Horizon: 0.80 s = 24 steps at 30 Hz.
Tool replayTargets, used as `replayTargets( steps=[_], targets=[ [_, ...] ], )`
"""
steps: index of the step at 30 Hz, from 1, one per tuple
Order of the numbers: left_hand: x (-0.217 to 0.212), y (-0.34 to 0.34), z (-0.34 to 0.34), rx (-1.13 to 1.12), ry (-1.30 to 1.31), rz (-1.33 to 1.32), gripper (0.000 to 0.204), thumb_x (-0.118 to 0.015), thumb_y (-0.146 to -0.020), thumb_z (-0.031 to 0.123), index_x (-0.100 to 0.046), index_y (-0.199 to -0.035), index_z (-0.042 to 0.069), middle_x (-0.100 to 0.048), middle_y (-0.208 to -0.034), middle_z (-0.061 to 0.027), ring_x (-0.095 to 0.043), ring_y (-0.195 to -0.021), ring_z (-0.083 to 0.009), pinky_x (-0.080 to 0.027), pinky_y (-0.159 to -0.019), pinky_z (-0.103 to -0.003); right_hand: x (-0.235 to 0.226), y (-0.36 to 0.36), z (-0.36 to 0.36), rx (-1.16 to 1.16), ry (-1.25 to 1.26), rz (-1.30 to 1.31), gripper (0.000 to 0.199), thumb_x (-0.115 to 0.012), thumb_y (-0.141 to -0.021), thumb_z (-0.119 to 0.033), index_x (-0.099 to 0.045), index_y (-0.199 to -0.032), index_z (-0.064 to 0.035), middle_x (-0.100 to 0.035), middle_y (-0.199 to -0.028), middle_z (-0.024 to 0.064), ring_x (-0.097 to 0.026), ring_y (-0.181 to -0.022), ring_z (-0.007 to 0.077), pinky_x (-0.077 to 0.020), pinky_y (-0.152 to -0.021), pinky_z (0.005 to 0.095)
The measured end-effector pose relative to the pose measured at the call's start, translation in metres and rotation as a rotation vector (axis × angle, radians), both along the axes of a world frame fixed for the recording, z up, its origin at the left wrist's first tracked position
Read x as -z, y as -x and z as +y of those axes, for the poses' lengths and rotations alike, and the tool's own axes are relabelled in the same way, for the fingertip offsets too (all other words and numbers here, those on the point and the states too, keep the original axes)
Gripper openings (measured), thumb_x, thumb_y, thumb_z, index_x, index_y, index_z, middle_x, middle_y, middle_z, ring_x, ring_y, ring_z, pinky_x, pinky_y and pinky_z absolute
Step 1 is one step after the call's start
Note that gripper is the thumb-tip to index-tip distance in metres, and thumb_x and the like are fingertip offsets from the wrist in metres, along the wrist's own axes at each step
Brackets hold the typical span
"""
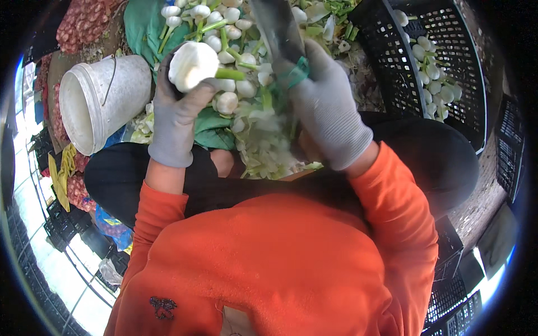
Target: The person peels green onions by hand and with a cleaver, removing the outer layers and trimming the stems, then placing the cleaned onions into a black plastic crate.
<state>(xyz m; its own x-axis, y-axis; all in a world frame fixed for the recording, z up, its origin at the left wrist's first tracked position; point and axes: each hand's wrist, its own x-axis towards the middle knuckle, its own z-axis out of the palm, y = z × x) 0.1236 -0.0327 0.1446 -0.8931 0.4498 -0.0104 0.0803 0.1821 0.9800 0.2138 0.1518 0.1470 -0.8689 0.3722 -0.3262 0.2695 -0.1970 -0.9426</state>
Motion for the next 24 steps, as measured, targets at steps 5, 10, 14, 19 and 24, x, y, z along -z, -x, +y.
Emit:
replayTargets(
  steps=[5, 10, 14, 19, 24],
  targets=[
    [-0.014, -0.011, 0.007, -0.053, -0.373, -0.422, 0.066, -0.071, -0.079, 0.016, -0.038, -0.135, 0.003, -0.055, -0.115, -0.0097, -0.061, -0.098, -0.0175, -0.052, -0.083, -0.030, -0.011, -0.003, -0.004, 0.049, -0.848, 0.421, 0.023, -0.058, -0.094, -0.017, -0.055, -0.106, 0.0025, -0.059, -0.077, 0.0102, -0.056, -0.065, 0.0149, -0.0468, -0.059, 0.0291],
    [-0.021, -0.012, 0.004, -0.039, -0.496, -0.496, 0.058, -0.061, -0.083, 0.015, -0.038, -0.134, 0.003, -0.053, -0.120, -0.0102, -0.058, -0.105, -0.0185, -0.049, -0.089, -0.032, 0.025, 0.000, -0.002, -0.074, -0.980, 0.079, 0.022, -0.060, -0.091, -0.016, -0.054, -0.103, 0.0014, -0.060, -0.078, 0.0185, -0.057, -0.065, 0.0284, -0.0463, -0.062, 0.0359],
    [0.008, 0.018, -0.024, -0.152, -0.229, -0.561, 0.045, -0.060, -0.086, 0.018, -0.048, -0.125, 0.000, -0.055, -0.117, -0.0099, -0.058, -0.107, -0.0176, -0.053, -0.085, -0.033, 0.009, 0.005, 0.025, 0.153, -0.575, 0.206, 0.031, -0.061, -0.092, -0.019, -0.056, -0.115, 0.0010, -0.058, -0.075, 0.0032, -0.053, -0.060, 0.0126, -0.0416, -0.052, 0.0259],
    [0.048, 0.055, -0.040, -0.015, 0.238, -0.637, 0.053, -0.067, -0.080, 0.030, -0.052, -0.122, 0.001, -0.060, -0.107, -0.0096, -0.061, -0.101, -0.0187, -0.051, -0.086, -0.031, -0.024, 0.003, 0.033, 0.217, -0.067, -0.006, 0.030, -0.057, -0.092, -0.023, -0.057, -0.114, -0.0033, -0.056, -0.073, 0.0006, -0.041, -0.039, 0.0069, -0.0286, -0.036, 0.0196],
    [0.118, 0.088, -0.056, 0.194, 0.872, -0.172, 0.068, -0.070, -0.074, 0.043, -0.053, -0.125, 0.002, -0.062, -0.109, -0.0154, -0.062, -0.103, -0.0312, -0.049, -0.090, -0.038, -0.036, 0.004, 0.034, 0.254, -0.051, -0.030, 0.030, -0.056, -0.091, -0.021, -0.057, -0.114, -0.0024, -0.058, -0.074, 0.0013, -0.046, -0.048, 0.0063, -0.0314, -0.041, 0.0180]
  ],
)
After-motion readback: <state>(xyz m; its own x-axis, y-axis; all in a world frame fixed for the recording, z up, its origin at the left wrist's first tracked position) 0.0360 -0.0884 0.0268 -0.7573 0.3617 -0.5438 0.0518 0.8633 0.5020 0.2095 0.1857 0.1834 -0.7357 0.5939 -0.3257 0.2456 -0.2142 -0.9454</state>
